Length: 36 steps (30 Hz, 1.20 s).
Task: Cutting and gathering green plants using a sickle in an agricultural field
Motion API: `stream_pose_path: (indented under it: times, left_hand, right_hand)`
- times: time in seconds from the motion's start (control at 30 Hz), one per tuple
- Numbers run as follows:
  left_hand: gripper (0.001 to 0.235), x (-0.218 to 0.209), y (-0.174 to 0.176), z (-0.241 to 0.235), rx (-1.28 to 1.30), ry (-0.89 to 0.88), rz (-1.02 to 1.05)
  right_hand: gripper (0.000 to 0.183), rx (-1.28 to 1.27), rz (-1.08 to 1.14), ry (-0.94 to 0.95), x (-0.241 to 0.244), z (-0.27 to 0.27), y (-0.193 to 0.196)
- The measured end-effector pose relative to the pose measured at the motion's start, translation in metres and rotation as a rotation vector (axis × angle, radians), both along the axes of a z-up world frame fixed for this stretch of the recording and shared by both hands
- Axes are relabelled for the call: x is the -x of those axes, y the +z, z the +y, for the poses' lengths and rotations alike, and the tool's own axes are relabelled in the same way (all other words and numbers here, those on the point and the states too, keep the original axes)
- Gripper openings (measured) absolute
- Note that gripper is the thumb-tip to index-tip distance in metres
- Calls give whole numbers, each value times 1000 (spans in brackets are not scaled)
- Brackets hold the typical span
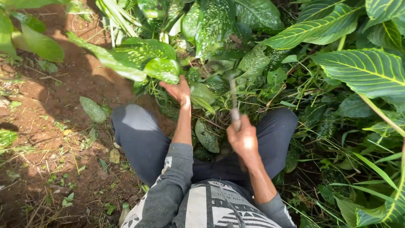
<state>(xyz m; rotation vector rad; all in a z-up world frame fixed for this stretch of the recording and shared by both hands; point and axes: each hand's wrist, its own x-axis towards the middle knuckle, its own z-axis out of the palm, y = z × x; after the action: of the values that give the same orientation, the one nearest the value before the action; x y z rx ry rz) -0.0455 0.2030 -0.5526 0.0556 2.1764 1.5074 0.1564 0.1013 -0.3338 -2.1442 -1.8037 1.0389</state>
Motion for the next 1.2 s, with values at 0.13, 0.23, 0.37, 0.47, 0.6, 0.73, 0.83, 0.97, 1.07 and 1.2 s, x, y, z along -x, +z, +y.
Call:
stream_pose_path:
  times: [0.13, 0.23, 0.37, 0.47, 0.6, 0.73, 0.83, 0.97, 1.07, 1.2]
  left_hand:
    - [108, -8, -24, -17, -41, -124, -29]
    - [125, -9, 44, -30, 5, -117, -298]
    - [142, -5, 104, -29, -137, 100, -538]
    - [147, 3, 140, 0, -251, 223, -658]
    - [61, -8, 43, -25, -314, 462, -471]
    - [66, -11, 16, -20, -289, 392, -454]
    - [74, -5, -3, -31, -244, 339, -389]
    - [88, -1, -32, -33, -166, 231, -327]
    - [97, -1, -49, -27, -132, 129, -293]
    - [113, -4, -68, -45, -69, 6, -224]
  right_hand:
    - [25, -184, 221, -23, 32, 82, 2]
    - [38, -243, 300, -58, 75, 132, -22]
    - [41, -85, 253, 71, 93, 99, -4]
    - [34, -51, 125, 93, 65, 31, -52]
    - [54, 234, -92, 113, 20, -39, -85]
    - [62, 274, -125, 164, 20, -21, -39]
    - [38, 214, -133, 171, 14, -1, -18]
    - [27, -155, 74, -110, -2, 40, -23]
    - [34, -177, 152, -213, 5, 98, -36]
    - [30, -58, 260, -148, 13, 136, -108]
